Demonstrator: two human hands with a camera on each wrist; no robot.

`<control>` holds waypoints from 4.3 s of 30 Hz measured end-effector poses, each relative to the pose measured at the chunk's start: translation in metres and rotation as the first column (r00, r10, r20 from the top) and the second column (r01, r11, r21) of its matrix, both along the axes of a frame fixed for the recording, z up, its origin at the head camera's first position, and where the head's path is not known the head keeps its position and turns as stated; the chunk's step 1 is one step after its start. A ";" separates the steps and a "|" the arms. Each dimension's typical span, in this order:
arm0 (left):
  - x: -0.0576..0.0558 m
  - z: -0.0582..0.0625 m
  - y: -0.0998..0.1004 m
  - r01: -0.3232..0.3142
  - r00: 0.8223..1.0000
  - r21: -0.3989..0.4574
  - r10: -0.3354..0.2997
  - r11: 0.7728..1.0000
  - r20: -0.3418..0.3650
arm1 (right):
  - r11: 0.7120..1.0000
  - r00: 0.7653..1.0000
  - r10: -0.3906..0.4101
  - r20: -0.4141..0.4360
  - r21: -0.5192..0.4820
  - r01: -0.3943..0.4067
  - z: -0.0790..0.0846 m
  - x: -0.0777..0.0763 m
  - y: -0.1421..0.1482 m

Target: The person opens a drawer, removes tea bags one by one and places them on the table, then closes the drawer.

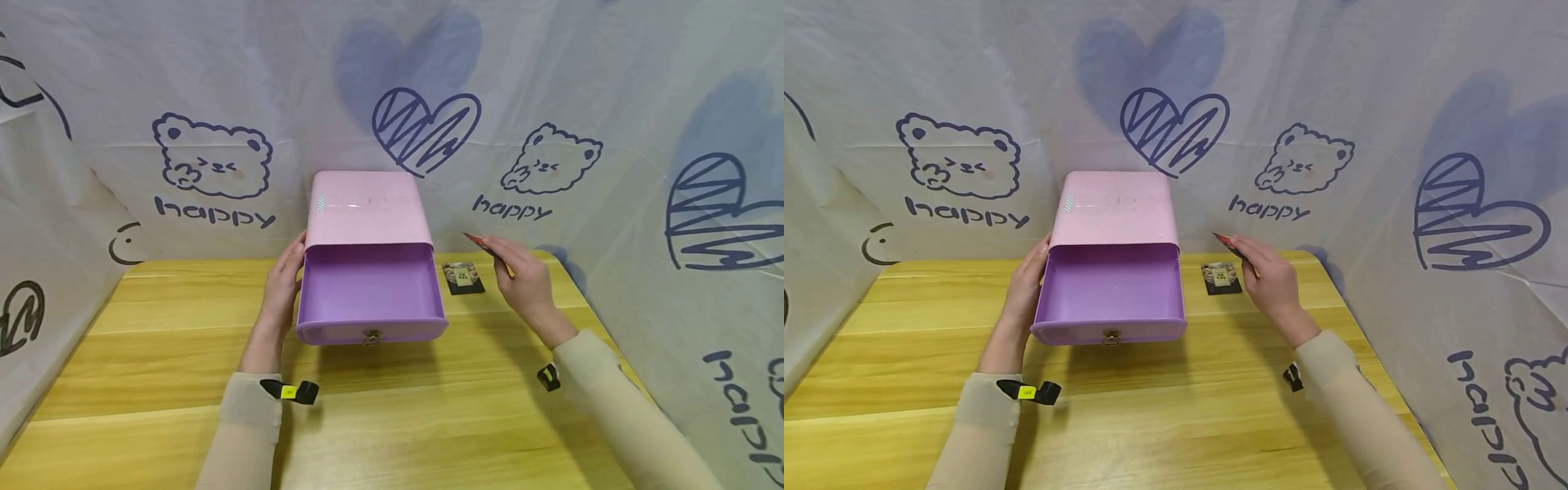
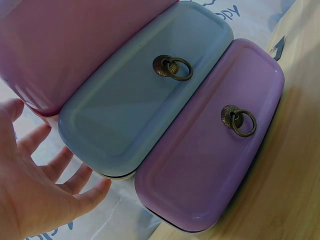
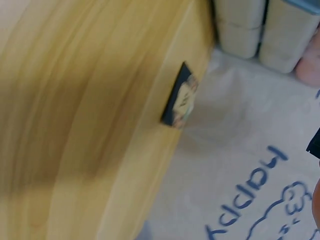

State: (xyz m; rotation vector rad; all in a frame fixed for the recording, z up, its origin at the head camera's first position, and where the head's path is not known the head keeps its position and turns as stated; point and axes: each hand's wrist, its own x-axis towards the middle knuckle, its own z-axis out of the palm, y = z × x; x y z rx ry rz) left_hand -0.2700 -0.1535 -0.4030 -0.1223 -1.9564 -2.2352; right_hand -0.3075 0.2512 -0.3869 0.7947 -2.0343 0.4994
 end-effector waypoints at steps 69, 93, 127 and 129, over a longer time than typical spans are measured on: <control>0.017 0.024 0.009 0.005 1.000 -0.020 -0.005 1.000 -0.019 | 0.862 0.586 -0.408 0.700 0.506 -0.005 -0.084 -0.066 0.068; 0.000 0.000 -0.005 0.017 0.999 0.015 -0.018 1.000 0.028 | 0.937 0.762 -0.280 0.584 0.340 0.083 -0.059 -0.049 0.051; -0.003 0.001 -0.009 0.044 0.997 0.114 -0.050 0.992 0.051 | 0.940 0.933 0.340 -0.117 0.025 -0.340 0.053 0.077 -0.063; -0.003 0.001 -0.009 0.048 0.997 0.113 -0.054 0.992 0.052 | 0.931 0.920 0.365 -0.144 0.036 -0.364 0.058 0.084 -0.070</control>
